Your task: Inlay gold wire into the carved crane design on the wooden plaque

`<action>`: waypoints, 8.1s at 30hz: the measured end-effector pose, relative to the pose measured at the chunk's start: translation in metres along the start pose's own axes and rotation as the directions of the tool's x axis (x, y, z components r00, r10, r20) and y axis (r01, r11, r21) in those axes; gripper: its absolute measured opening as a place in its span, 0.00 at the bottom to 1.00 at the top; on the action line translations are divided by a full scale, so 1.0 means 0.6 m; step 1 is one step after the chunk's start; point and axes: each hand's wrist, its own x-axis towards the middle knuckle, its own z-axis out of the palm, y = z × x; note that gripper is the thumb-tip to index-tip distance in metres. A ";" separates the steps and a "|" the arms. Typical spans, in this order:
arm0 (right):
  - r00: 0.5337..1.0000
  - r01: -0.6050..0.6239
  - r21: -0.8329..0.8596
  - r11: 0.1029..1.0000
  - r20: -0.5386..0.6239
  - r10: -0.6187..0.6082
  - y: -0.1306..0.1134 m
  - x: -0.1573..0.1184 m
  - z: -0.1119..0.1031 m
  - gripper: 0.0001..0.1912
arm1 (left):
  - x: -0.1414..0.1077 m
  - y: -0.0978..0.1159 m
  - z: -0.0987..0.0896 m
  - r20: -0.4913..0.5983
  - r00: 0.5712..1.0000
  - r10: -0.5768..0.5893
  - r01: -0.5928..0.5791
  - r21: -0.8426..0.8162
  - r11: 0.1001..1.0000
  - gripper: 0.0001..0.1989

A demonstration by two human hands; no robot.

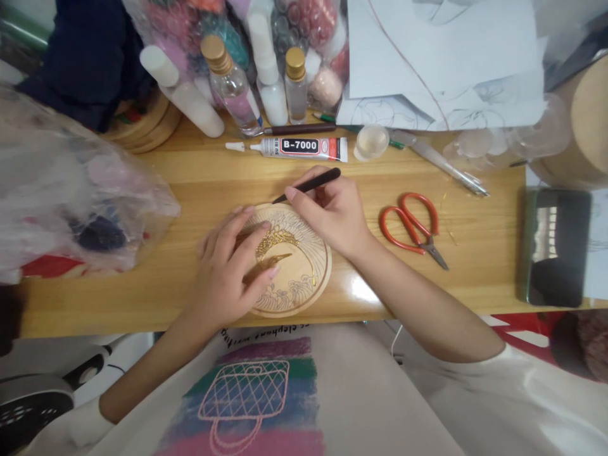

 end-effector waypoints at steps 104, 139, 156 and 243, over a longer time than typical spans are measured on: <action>0.984 -0.102 0.093 0.990 0.157 0.087 -0.012 -0.009 -0.013 0.07 | -0.032 0.044 0.005 0.040 0.999 0.027 -0.030 0.081 0.996 0.27; 0.989 -0.125 0.279 0.952 0.114 0.097 -0.009 -0.002 -0.017 0.04 | -0.017 0.054 0.013 0.001 0.994 -0.105 0.103 0.166 0.981 0.30; 0.987 -0.133 0.274 0.953 0.119 0.104 -0.009 -0.001 -0.017 0.08 | -0.015 0.054 0.012 -0.015 0.997 -0.073 0.075 0.202 0.977 0.27; 0.985 -0.154 0.232 0.961 0.118 0.129 -0.011 -0.001 -0.017 0.10 | -0.021 0.049 0.016 -0.019 0.997 -0.072 0.074 0.150 0.986 0.27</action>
